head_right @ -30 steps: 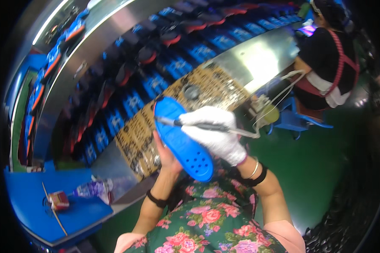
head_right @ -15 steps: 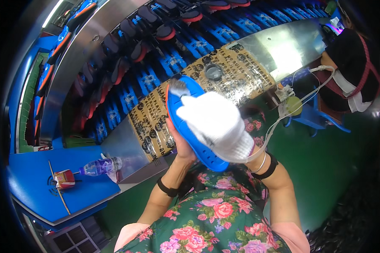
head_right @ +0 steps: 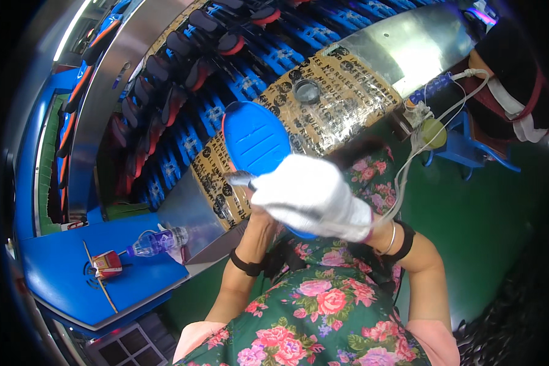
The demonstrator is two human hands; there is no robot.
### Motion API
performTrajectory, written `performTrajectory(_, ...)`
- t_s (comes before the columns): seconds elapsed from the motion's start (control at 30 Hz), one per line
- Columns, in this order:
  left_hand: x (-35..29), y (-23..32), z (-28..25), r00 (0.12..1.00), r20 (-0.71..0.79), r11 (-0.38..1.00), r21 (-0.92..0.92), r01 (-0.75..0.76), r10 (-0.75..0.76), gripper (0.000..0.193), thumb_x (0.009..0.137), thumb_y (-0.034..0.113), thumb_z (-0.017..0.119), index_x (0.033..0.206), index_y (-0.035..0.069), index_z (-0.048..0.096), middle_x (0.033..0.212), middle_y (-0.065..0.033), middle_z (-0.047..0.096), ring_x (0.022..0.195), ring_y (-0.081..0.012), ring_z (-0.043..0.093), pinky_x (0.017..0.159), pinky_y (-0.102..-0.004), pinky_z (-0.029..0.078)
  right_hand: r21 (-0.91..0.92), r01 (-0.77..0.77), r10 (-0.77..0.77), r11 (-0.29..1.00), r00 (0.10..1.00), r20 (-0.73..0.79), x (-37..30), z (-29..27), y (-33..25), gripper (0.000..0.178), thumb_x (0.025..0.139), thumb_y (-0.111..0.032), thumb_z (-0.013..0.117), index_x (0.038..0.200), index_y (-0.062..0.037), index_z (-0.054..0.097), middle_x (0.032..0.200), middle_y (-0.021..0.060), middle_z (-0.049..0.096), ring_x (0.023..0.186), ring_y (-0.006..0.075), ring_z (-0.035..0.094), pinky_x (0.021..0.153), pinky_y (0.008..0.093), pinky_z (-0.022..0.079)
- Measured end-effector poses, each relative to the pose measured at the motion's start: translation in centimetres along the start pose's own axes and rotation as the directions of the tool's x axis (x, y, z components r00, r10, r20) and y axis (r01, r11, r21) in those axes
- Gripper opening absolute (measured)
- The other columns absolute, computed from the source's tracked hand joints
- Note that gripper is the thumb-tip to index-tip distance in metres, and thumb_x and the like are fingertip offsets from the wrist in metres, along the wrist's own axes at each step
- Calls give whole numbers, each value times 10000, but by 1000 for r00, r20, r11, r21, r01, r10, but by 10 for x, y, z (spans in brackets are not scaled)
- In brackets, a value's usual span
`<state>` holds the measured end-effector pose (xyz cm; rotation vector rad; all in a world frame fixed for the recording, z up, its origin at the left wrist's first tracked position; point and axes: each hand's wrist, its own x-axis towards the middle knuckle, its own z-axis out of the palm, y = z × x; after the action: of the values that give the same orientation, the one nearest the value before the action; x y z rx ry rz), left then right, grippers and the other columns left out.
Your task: Applying adhesive with a brush to the underside of blue shoe soles at a factory workstation.
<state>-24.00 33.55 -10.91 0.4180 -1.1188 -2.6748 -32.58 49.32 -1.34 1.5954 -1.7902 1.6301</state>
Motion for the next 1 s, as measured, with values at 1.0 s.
performTrajectory(1.0, 47, 41, -2, 951, 306, 952, -273, 142, -54, 1134, 731, 1010, 355, 1286, 36, 530, 1003, -186, 673, 854, -328, 670, 757, -475, 557, 50, 21, -20, 999, 1000, -19, -23, 10, 0, 263, 809, -64, 804, 1065, -119, 770, 1031, 78, 757, 848, 266, 717, 766, 381, 591)
